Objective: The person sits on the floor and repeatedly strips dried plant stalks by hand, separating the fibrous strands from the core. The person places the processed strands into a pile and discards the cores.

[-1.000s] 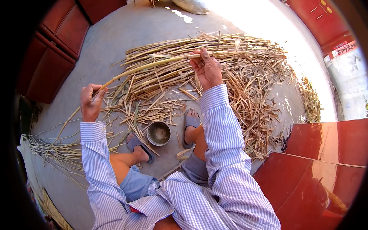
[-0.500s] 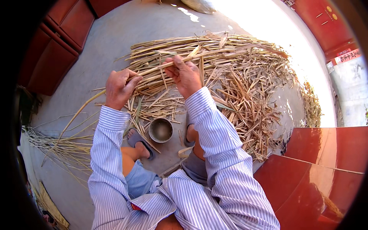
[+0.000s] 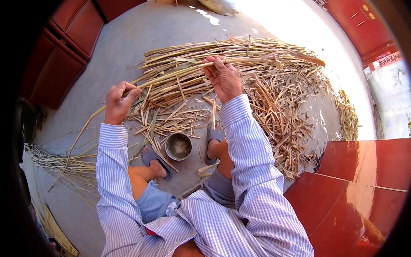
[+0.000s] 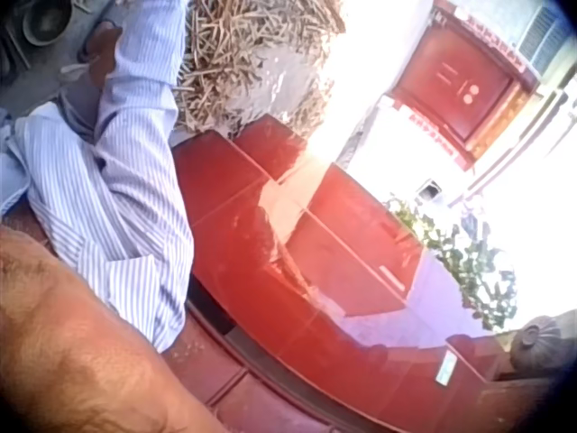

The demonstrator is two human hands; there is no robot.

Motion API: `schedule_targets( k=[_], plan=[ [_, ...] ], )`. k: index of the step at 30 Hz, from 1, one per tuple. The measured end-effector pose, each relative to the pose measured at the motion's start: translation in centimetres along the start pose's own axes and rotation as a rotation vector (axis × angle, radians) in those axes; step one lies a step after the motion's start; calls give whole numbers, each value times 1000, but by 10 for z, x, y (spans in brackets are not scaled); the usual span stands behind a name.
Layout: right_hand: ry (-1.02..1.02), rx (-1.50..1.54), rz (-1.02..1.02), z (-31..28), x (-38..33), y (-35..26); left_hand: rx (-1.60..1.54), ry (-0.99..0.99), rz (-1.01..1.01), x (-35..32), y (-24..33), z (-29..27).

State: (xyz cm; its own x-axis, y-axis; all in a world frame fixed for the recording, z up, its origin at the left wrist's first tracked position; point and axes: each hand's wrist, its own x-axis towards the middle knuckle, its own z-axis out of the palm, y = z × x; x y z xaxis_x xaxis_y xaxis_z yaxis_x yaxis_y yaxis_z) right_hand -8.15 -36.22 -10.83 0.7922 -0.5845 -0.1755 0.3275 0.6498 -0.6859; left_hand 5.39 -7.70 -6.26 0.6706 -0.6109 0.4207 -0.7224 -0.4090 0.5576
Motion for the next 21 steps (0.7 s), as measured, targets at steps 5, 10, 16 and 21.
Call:
schedule_targets(
  k=[5, 10, 16, 21],
  plan=[
    [75, -27, -11, -9, 9, -1, 108, 84, 201, -5, 11, 6],
    [143, -81, 16, -15, 12, -6, 242, 34, 317, -10, 21, 3],
    [-32, -130, 96, 20, -7, 25, 335, 52, 375, 8, 39, 42],
    [-34, -99, 60, 17, -2, 27, 260, 40, 281, 14, 46, 48]
  ],
)
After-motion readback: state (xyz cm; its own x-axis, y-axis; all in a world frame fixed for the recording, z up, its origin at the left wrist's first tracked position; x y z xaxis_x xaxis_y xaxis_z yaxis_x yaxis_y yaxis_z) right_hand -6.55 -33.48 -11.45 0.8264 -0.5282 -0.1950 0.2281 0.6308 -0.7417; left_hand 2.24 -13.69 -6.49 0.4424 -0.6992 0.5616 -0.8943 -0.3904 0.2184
